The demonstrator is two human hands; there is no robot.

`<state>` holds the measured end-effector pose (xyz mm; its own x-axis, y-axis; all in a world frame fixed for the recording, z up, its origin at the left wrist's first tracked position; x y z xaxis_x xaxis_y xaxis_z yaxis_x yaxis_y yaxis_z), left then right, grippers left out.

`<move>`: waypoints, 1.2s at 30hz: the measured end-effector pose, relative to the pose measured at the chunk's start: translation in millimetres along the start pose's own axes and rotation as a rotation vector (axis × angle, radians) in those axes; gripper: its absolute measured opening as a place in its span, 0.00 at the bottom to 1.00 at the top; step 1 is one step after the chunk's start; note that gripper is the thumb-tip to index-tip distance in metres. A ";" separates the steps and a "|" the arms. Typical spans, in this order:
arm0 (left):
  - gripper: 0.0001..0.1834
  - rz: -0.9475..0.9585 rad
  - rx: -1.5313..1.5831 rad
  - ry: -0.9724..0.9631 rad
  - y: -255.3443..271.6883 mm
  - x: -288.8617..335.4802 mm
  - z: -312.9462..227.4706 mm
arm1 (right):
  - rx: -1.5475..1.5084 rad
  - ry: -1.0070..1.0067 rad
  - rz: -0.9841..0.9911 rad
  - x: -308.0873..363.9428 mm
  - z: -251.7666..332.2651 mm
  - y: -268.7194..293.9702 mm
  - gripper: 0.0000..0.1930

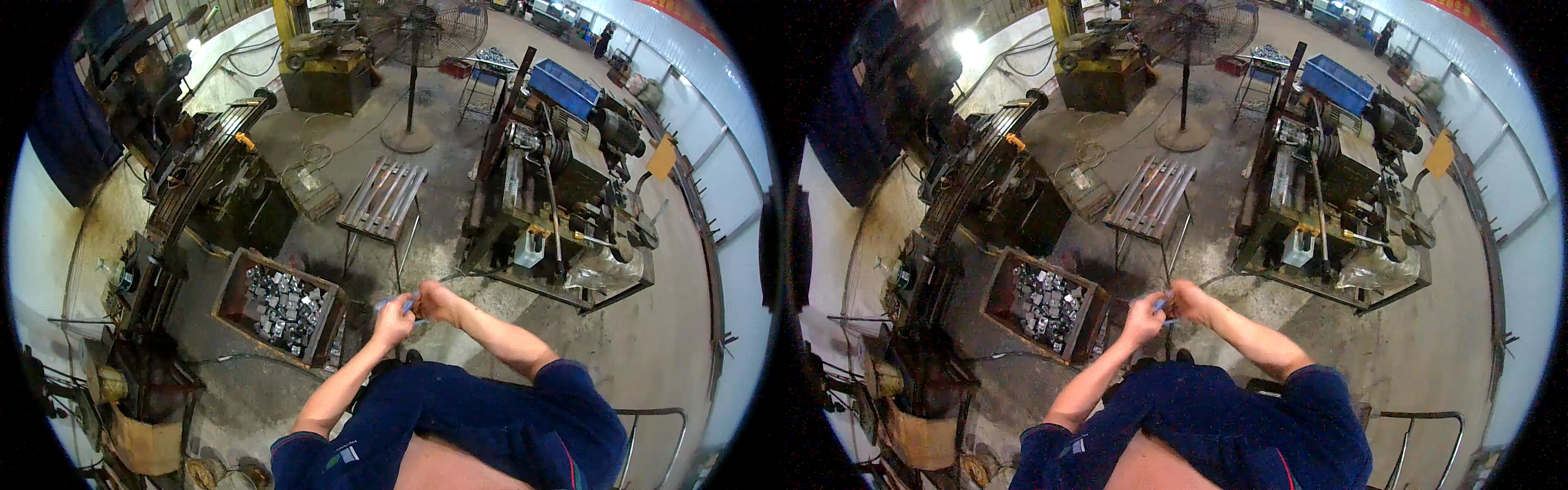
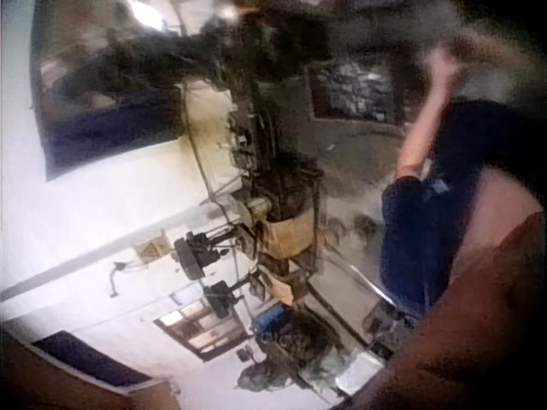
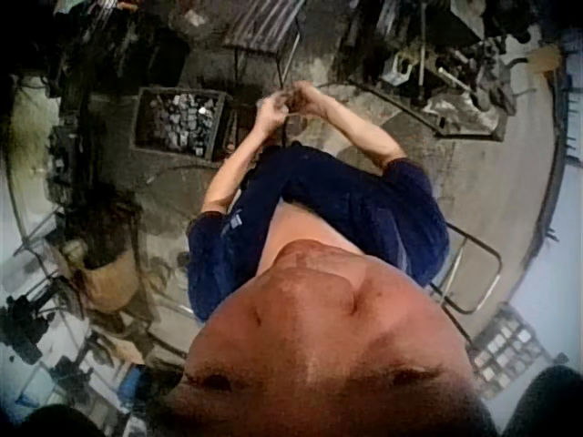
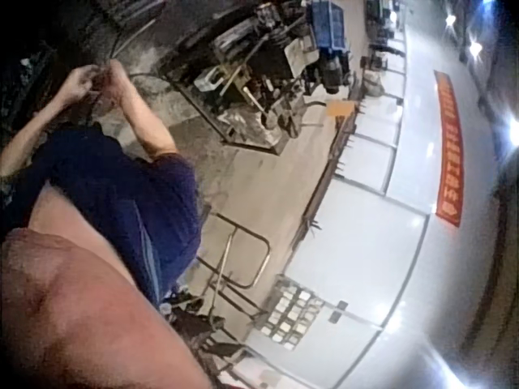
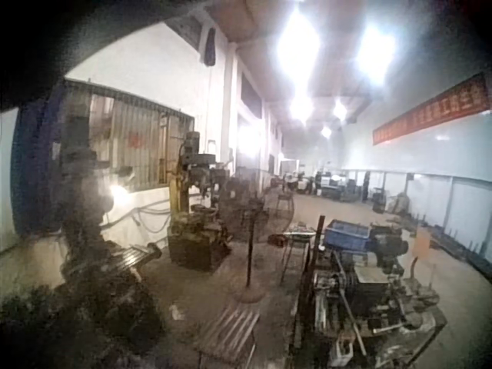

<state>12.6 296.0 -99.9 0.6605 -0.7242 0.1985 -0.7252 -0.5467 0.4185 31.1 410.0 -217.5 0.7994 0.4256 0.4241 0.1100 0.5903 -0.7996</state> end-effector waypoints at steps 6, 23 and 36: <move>0.21 -0.017 0.344 -0.036 -11.2 -6.2 15.9 | -0.176 0.503 -0.376 -11.8 32.5 -13.0 0.16; 0.29 -0.268 -0.511 -0.432 16.9 -14.4 -39.7 | -0.139 0.340 0.201 -74.4 49.2 -49.2 0.19; 0.09 -0.369 -0.248 -0.291 24.6 -1.4 -39.1 | -0.110 0.566 0.249 -49.7 95.1 -114.5 0.20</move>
<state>1.4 300.0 -55.2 0.7558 -0.6088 -0.2410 -0.3639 -0.6966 0.6184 -77.4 386.4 -106.5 0.9944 0.0945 -0.0471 -0.0837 0.4336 -0.8972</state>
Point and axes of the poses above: each hand's wrist, its own x-axis away from the middle knuckle, its own y-axis out of the back of the hand, z = x × y, the point moved 7 cm from there along -x, towards the middle knuckle, and after that the axes turned 12 degrees about z, right-handed, at the moved point
